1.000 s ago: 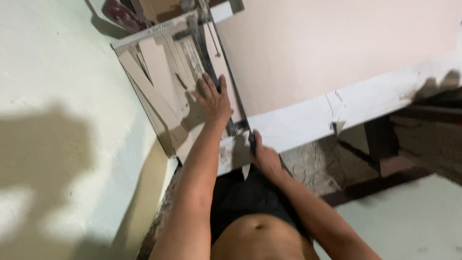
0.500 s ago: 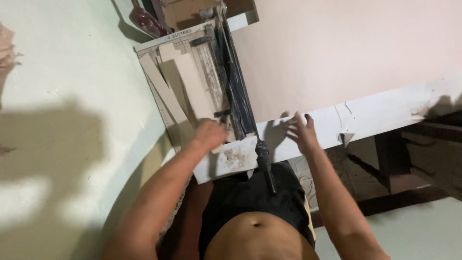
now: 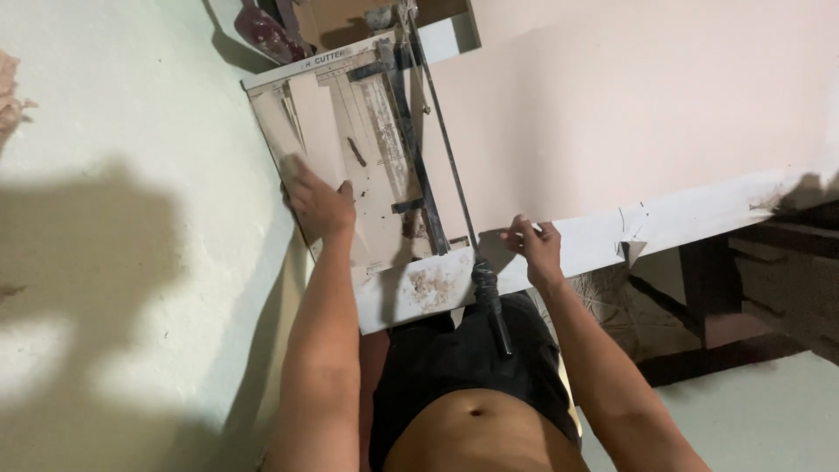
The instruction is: Cutting a sheet of paper into multiple thin strips using a manual guillotine-style paper cutter.
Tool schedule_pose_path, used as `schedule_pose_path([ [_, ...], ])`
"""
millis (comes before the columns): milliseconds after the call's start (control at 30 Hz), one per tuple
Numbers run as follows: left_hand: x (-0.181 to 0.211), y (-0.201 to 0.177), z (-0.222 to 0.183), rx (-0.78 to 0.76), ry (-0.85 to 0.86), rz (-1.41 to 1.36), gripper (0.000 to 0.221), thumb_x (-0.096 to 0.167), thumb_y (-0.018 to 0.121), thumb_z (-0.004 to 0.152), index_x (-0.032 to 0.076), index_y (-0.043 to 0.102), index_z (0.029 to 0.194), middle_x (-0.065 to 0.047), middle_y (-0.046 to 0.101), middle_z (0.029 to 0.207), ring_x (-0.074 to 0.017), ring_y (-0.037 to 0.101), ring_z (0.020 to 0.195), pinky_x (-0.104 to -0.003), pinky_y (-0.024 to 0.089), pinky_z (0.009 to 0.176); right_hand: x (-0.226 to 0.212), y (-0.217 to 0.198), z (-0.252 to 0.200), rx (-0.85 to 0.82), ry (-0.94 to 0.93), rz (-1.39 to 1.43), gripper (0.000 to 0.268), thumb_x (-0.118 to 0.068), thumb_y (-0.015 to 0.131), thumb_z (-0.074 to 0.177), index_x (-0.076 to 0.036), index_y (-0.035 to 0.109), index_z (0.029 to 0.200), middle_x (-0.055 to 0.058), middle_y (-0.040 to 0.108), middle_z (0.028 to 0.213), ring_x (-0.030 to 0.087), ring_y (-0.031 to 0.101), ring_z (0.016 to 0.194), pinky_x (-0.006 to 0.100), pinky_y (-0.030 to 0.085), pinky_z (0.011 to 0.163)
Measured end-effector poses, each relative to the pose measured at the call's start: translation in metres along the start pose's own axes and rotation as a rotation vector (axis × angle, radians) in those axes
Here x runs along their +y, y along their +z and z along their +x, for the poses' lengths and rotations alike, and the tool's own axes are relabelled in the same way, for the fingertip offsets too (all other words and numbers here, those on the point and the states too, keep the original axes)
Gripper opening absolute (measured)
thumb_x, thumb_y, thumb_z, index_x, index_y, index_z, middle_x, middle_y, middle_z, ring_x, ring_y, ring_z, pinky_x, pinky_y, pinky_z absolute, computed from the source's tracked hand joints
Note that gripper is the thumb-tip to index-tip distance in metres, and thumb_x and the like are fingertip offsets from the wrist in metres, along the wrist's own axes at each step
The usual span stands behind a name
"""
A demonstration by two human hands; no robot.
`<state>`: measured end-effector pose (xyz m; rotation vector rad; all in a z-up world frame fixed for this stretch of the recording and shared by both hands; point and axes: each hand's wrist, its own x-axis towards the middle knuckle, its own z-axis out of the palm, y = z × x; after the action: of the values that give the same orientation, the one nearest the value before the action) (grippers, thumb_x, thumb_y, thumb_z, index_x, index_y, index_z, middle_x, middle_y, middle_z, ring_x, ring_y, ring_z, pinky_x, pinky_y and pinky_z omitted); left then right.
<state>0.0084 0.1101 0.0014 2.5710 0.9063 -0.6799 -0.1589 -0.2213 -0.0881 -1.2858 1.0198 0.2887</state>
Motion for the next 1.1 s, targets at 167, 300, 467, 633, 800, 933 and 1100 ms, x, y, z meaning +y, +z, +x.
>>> schedule_pose_path([
  [167, -0.014, 0.035, 0.007, 0.082, 0.194, 0.057, 0.084, 0.017, 0.068, 0.102, 0.015, 0.010, 0.164, -0.024, 0.032, 0.155, -0.0427, 0.045, 0.136, -0.056, 0.050, 0.102, -0.012, 0.013, 0.006, -0.016, -0.059, -0.046, 0.032, -0.031, 0.066, 0.105, -0.005, 0.058, 0.121, 0.019, 0.073, 0.099, 0.028, 0.077, 0.084, 0.044, 0.065, 0.077],
  [300, 0.010, 0.034, -0.013, 0.187, 0.374, 0.082, 0.072, 0.013, 0.068, 0.099, 0.015, 0.030, 0.160, -0.028, 0.032, 0.155, -0.0497, 0.036, 0.142, -0.069, 0.036, 0.109, -0.007, 0.009, 0.012, -0.066, -0.099, -0.099, 0.036, -0.033, 0.063, 0.108, -0.005, 0.057, 0.129, 0.020, 0.074, 0.103, 0.029, 0.077, 0.087, 0.045, 0.063, 0.080],
  [467, 0.065, 0.070, -0.061, -0.165, 0.632, 0.262, 0.106, 0.033, 0.084, 0.084, 0.023, 0.015, 0.163, -0.032, 0.009, 0.163, -0.0527, 0.006, 0.152, -0.074, 0.007, 0.117, -0.016, 0.011, 0.006, -0.047, -0.072, -0.127, 0.039, -0.032, 0.063, 0.108, 0.000, 0.058, 0.130, 0.021, 0.073, 0.102, 0.031, 0.076, 0.090, 0.048, 0.062, 0.082],
  [633, 0.065, 0.105, -0.053, -0.269, 0.591, 0.532, 0.123, 0.035, 0.087, 0.081, 0.012, -0.001, 0.164, -0.036, -0.009, 0.162, -0.0541, -0.003, 0.152, -0.074, 0.016, 0.116, -0.064, 0.018, -0.028, -0.175, 0.095, -0.683, 0.037, -0.036, 0.060, 0.106, -0.004, 0.075, 0.098, 0.015, 0.074, 0.069, 0.026, 0.076, 0.061, 0.040, 0.064, 0.057],
  [800, 0.078, 0.085, -0.061, -0.315, 0.562, 0.508, 0.124, 0.029, 0.087, 0.081, 0.009, -0.002, 0.164, -0.037, -0.009, 0.161, -0.0540, -0.004, 0.152, -0.069, 0.017, 0.118, -0.184, 0.062, -0.205, -0.400, -0.116, -1.187, 0.089, -0.045, 0.063, 0.089, -0.017, 0.022, 0.163, 0.026, 0.073, 0.067, 0.046, 0.075, 0.066, 0.052, 0.060, 0.065],
  [933, 0.080, 0.079, -0.061, -0.320, 0.552, 0.476, 0.121, 0.023, 0.088, 0.080, 0.009, 0.001, 0.163, -0.037, -0.007, 0.161, -0.0529, -0.004, 0.152, -0.068, 0.016, 0.119, -0.076, 0.061, -0.167, -0.427, -0.072, -1.447, 0.083, -0.028, 0.051, 0.101, -0.010, 0.003, 0.166, 0.024, 0.077, 0.083, 0.042, 0.078, 0.078, 0.049, 0.061, 0.068],
  [1100, 0.088, 0.077, -0.057, -0.289, 0.558, 0.467, 0.120, 0.028, 0.088, 0.080, 0.010, 0.005, 0.164, -0.035, 0.001, 0.162, -0.0522, 0.004, 0.152, -0.066, 0.020, 0.120, -0.034, 0.046, -0.119, -0.429, -0.157, -1.324, 0.088, -0.007, 0.051, 0.094, -0.007, -0.003, 0.164, 0.034, 0.072, 0.107, 0.052, 0.072, 0.100, 0.061, 0.056, 0.084],
])
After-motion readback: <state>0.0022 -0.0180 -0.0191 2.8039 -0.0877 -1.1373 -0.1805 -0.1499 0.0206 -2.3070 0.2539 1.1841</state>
